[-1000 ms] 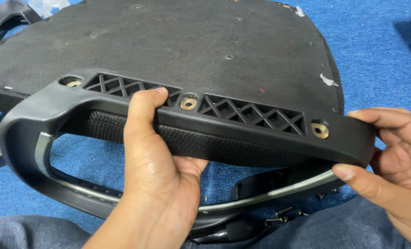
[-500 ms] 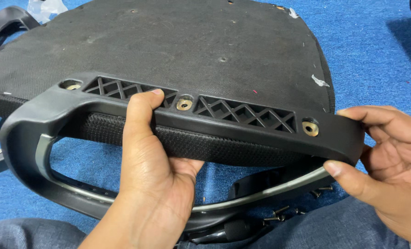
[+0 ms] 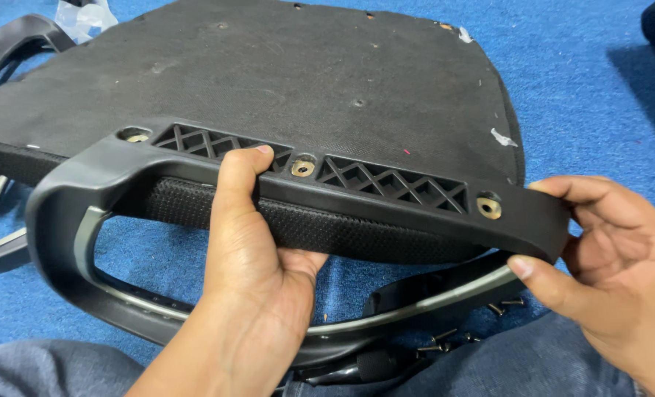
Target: The person sits on the floor and attaches a black plastic frame to a black cushioned seat using a screwdriver and screws. They align the frame, insert screws, and tighten them to secure the parts together.
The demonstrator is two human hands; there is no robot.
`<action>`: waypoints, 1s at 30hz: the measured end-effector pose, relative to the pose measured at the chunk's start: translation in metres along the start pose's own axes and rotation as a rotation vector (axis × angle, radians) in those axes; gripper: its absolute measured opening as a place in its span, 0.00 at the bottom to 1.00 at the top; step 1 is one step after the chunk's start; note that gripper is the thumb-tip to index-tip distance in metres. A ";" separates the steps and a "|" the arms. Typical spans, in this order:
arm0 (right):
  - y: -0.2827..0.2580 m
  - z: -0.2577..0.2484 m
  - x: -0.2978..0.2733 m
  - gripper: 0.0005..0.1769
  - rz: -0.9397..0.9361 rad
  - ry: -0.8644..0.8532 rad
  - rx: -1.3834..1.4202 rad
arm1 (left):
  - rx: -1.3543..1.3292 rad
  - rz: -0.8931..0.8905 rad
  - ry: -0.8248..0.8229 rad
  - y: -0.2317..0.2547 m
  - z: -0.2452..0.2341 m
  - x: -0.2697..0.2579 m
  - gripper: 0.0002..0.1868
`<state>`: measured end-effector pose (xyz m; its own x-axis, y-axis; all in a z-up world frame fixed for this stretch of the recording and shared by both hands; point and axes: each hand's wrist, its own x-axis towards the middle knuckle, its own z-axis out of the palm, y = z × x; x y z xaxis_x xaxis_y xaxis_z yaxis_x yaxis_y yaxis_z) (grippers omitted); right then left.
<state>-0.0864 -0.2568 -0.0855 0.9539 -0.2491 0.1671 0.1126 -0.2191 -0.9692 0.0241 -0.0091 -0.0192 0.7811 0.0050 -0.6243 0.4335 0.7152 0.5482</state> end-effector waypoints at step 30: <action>0.023 0.031 -0.012 0.16 0.159 -0.496 -0.952 | -0.076 -0.022 0.041 0.031 0.006 0.000 0.28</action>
<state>-0.0872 -0.2300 -0.1155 0.9688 0.0228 -0.2466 -0.0802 -0.9132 -0.3995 0.0404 0.0093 0.0008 0.7520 0.0164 -0.6590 0.4136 0.7667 0.4911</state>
